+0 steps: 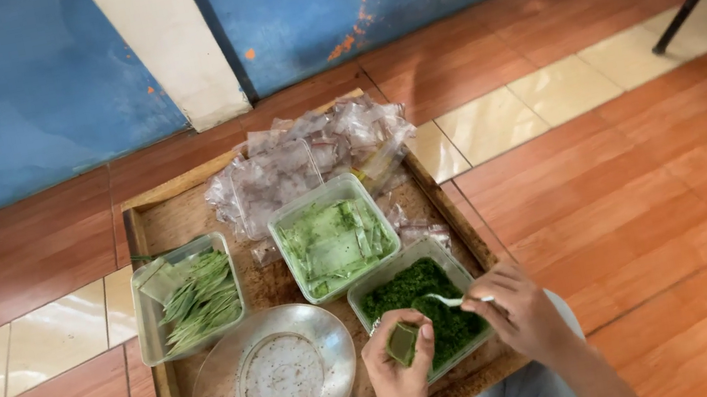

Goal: Scoop chopped green herbs into small plastic bags using a spoon for packaging

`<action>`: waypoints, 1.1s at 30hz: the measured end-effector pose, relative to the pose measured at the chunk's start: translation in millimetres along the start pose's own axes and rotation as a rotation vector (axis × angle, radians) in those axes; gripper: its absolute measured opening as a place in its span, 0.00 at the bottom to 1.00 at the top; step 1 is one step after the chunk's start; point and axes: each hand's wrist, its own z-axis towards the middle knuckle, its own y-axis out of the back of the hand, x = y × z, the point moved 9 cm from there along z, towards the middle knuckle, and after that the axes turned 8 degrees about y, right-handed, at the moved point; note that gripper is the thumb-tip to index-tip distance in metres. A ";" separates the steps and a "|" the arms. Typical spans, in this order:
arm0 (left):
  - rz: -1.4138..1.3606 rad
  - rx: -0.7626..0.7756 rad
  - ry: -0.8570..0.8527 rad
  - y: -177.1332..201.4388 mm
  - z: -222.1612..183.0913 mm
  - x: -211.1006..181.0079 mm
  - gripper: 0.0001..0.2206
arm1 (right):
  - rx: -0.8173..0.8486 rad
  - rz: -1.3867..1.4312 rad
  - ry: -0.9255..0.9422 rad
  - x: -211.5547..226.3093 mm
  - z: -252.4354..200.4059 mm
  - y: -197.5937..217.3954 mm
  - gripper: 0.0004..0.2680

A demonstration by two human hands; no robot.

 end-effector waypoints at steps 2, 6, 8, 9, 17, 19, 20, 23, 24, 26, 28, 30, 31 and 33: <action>0.033 0.006 0.009 0.2 -1.4 2.6 0.12 | -0.032 -0.016 -0.034 0.0 -2.3 8.7 0.07; 0.043 0.009 0.017 -3.0 1.0 11.5 0.11 | -0.180 -0.049 0.011 12.7 3.0 39.1 0.04; 0.057 0.001 0.021 -4.9 1.6 9.0 0.11 | -0.109 -0.010 0.037 12.3 7.0 27.0 0.05; 0.059 -0.009 0.021 -5.9 2.0 7.8 0.12 | -0.031 0.020 0.071 14.1 8.3 17.8 0.07; 0.111 0.003 0.018 -8.0 -0.3 17.3 0.11 | -0.087 -0.043 0.077 22.0 16.6 29.0 0.05; 0.122 0.005 0.015 -9.2 -0.4 14.8 0.11 | -0.144 -0.080 0.086 19.0 14.8 29.8 0.05; 0.139 0.002 0.000 -10.0 -0.4 10.9 0.12 | -0.066 -0.055 0.064 9.7 11.9 15.9 0.05; 0.158 -0.007 -0.014 -10.6 -2.6 10.6 0.13 | 0.033 -0.047 0.057 3.6 10.7 6.6 0.04; 0.163 -0.015 -0.016 -9.0 -2.2 11.4 0.13 | 0.051 -0.062 0.076 5.7 13.7 7.4 0.05; 0.165 -0.018 -0.023 -7.5 -2.3 12.4 0.13 | -0.054 -0.083 0.091 17.2 20.5 22.5 0.04; 0.161 -0.021 -0.035 -6.1 -1.3 16.5 0.12 | -0.158 -0.111 0.110 19.9 20.3 28.7 0.04; 0.165 -0.038 -0.058 -2.6 -2.4 23.8 0.14 | -0.189 -0.140 0.114 13.4 11.2 18.1 0.03; 0.162 -0.036 -0.057 -1.7 -3.7 27.2 0.14 | -0.187 -0.143 0.113 11.4 7.1 12.4 0.03; 0.027 -0.079 -0.016 7.0 -3.6 36.3 0.13 | -0.034 -0.068 0.002 -4.1 2.5 -12.9 0.04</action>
